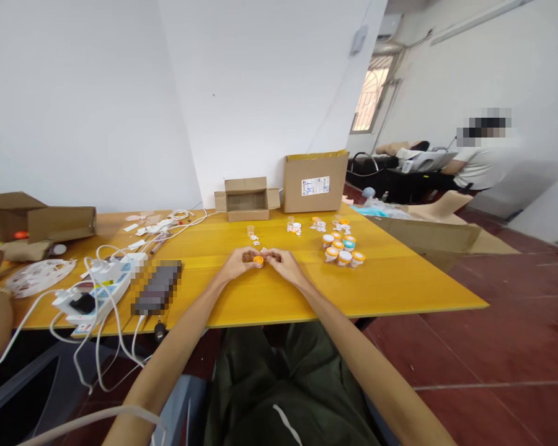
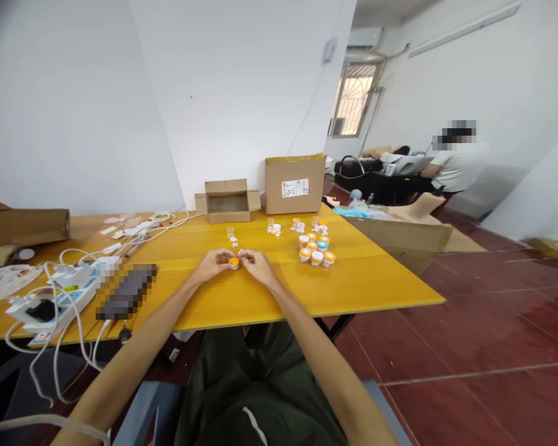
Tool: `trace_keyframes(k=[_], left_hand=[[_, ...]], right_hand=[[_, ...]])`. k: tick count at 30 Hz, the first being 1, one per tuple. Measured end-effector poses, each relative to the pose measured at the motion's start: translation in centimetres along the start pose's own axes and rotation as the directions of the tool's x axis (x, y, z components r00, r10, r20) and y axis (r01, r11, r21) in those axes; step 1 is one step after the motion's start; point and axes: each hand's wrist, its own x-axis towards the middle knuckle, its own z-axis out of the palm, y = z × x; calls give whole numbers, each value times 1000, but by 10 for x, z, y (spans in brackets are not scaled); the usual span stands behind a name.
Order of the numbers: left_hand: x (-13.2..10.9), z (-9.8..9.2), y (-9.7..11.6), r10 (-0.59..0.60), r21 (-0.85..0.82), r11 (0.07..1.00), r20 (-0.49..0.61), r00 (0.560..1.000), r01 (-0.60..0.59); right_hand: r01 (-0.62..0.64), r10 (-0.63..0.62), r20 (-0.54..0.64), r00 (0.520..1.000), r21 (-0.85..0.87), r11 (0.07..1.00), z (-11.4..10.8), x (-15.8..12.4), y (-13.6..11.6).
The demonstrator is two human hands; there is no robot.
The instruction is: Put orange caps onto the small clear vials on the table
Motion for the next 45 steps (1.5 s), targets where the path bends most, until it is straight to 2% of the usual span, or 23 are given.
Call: trace_keyframes(k=[25, 36, 45], left_hand=[[-1, 0, 1, -1, -4, 1000, 37, 999, 1], [-1, 2, 4, 12, 13, 1000, 35, 999, -13], [-4, 0, 9, 13, 66, 998, 39, 999, -16]], right_hand=[[-41, 42, 11, 999, -64, 997, -1, -1, -2], [56, -56, 9, 998, -200, 978, -1, -4, -12], [34, -39, -27, 999, -159, 987, 0, -2, -6]])
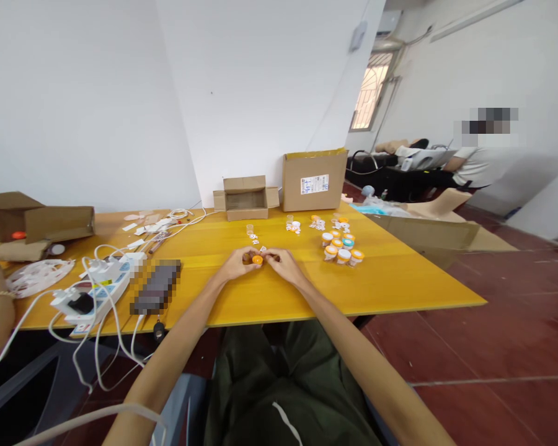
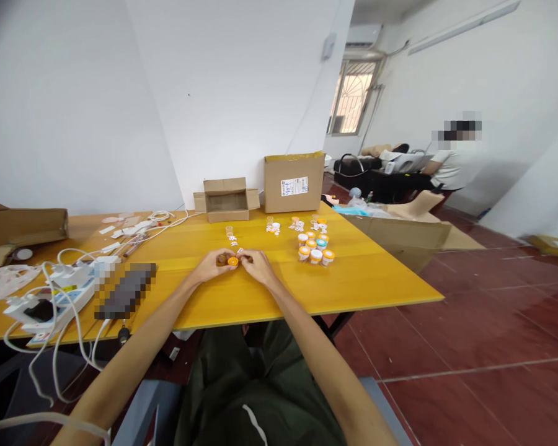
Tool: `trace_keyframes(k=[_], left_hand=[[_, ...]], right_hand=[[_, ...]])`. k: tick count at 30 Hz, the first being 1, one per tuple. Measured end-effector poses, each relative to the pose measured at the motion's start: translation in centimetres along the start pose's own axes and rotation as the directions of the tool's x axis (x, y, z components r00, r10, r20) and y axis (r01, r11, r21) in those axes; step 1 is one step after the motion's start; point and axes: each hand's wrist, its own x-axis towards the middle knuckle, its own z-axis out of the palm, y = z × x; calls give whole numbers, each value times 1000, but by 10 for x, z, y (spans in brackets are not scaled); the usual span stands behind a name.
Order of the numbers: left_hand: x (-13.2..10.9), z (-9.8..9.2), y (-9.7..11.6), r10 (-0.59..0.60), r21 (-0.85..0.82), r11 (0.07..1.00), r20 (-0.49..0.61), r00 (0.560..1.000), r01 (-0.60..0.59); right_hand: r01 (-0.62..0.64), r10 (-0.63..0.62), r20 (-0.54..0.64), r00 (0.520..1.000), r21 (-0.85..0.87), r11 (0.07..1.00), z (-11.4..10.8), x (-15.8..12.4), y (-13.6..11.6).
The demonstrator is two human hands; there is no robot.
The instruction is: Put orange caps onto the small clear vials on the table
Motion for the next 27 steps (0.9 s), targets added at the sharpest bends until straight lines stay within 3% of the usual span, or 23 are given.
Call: trace_keyframes(k=[9, 14, 22, 27], left_hand=[[1, 0, -5, 1, -56, 998, 19, 1000, 0], [8, -2, -15, -60, -162, 986, -63, 996, 49], [8, -5, -10, -71, -275, 961, -167, 983, 22], [7, -3, -7, -87, -320, 947, -172, 981, 28]], right_hand=[[-60, 60, 4, 998, 67, 996, 0, 1, 1], [-125, 124, 19, 992, 240, 963, -2, 4, 4], [-286, 258, 135, 957, 607, 742, 8, 5, -4], [-323, 300, 163, 940, 708, 628, 12, 5, -6]])
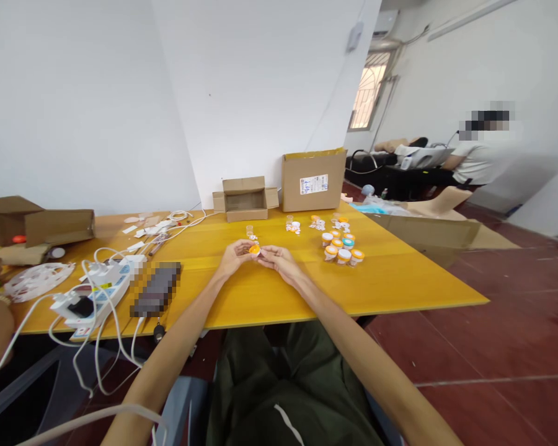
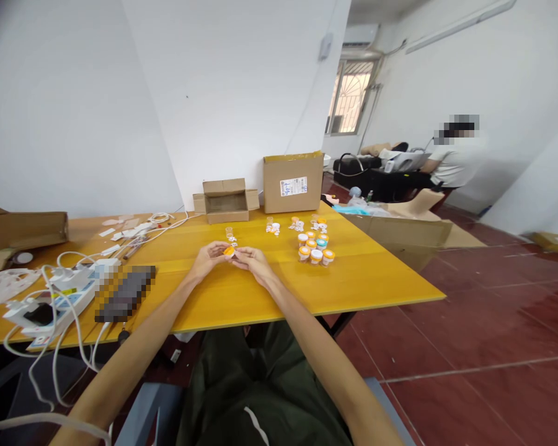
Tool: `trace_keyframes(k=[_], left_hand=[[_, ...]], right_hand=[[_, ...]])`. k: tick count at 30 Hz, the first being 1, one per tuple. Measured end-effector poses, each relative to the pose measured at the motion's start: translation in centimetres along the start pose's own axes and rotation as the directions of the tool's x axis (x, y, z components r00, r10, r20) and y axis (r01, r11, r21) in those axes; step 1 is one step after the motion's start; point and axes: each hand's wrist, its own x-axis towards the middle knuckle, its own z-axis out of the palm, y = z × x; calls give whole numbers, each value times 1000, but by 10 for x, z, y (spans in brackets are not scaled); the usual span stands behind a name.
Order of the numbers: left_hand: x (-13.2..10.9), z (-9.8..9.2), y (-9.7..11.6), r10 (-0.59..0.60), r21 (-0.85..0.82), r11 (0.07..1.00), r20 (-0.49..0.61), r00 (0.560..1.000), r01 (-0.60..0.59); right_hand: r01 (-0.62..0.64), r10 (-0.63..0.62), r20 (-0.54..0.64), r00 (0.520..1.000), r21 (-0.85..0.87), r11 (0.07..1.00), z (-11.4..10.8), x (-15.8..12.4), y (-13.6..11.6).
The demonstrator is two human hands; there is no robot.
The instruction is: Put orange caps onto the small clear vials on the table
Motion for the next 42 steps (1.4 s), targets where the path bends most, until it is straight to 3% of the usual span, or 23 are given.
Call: trace_keyframes(k=[8, 16, 23, 36, 42], left_hand=[[0, 4, 1, -7, -41, 999, 33, 999, 8], [1, 3, 1, 59, -33, 998, 26, 998, -58], [0, 3, 2, 60, -56, 997, 40, 997, -57], [0, 2, 1, 92, 45, 995, 31, 995, -93], [1, -4, -1, 53, 131, 990, -2, 999, -52]], right_hand=[[-60, 65, -37, 997, 115, 992, -2, 0, 0], [-118, 102, 70, 992, 290, 950, 0, 1, 3], [-109, 95, 56, 994, 397, 911, 6, 0, 7], [-44, 51, -17, 999, 288, 957, 7, 2, 12], [51, -35, -109, 993, 146, 988, 10, 1, 11]])
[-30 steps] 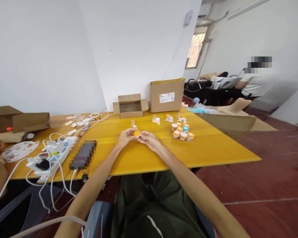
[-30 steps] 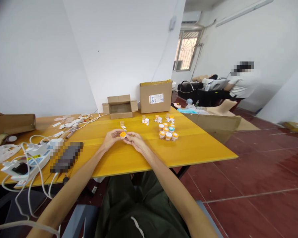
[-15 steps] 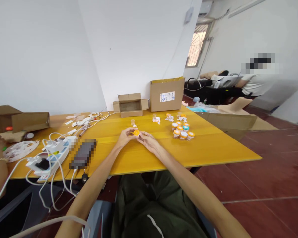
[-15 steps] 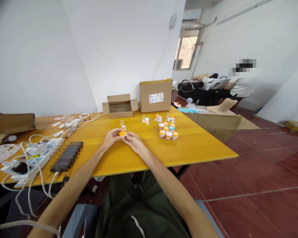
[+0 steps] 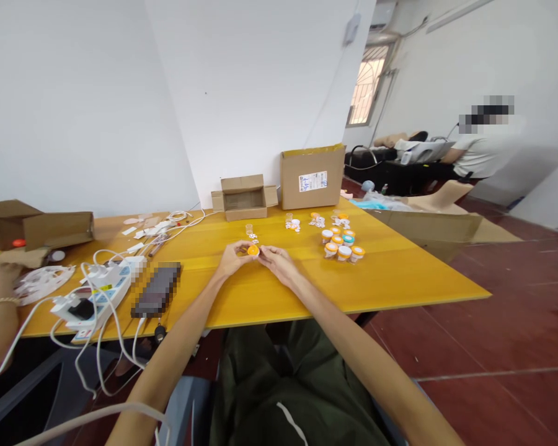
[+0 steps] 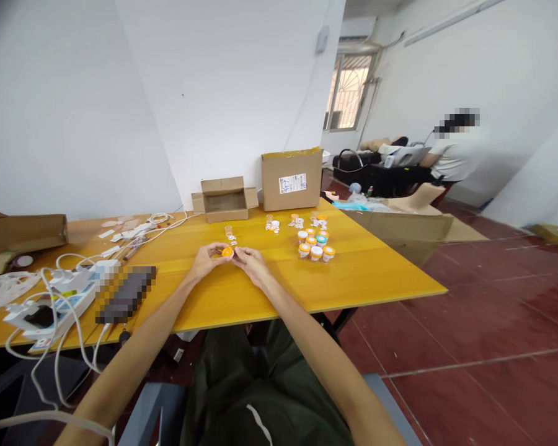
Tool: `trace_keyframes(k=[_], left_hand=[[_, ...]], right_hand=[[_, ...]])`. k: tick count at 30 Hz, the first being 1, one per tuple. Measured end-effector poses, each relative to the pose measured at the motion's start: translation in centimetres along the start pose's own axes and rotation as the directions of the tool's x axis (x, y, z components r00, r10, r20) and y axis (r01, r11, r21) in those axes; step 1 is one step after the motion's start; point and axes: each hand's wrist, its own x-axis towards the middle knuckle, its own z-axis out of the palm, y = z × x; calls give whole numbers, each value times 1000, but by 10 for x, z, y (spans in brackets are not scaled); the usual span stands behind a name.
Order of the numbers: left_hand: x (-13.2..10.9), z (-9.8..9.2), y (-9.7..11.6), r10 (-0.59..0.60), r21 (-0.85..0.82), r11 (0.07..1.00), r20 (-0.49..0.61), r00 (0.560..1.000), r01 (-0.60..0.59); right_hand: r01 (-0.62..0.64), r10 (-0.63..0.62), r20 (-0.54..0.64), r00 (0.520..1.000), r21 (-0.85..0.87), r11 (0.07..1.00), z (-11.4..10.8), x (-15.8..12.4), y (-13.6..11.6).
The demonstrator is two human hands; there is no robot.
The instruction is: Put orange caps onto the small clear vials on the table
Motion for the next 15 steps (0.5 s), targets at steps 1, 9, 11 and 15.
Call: trace_keyframes(k=[1, 9, 11, 15], left_hand=[[0, 0, -1, -17, 14, 1000, 2, 1000, 17], [0, 2, -11, -101, 128, 987, 66, 993, 92], [0, 2, -12, -79, 189, 980, 61, 995, 67], [1, 1, -13, -45, 274, 961, 47, 998, 31]], right_hand=[[26, -28, -29, 999, -42, 999, -2, 0, -1], [197, -369, -169, 914, -612, 766, -26, 10, -7], [213, -403, -104, 909, -716, 665, -26, 12, -5], [203, -370, 16, 929, -858, 473, -22, 18, 1]])
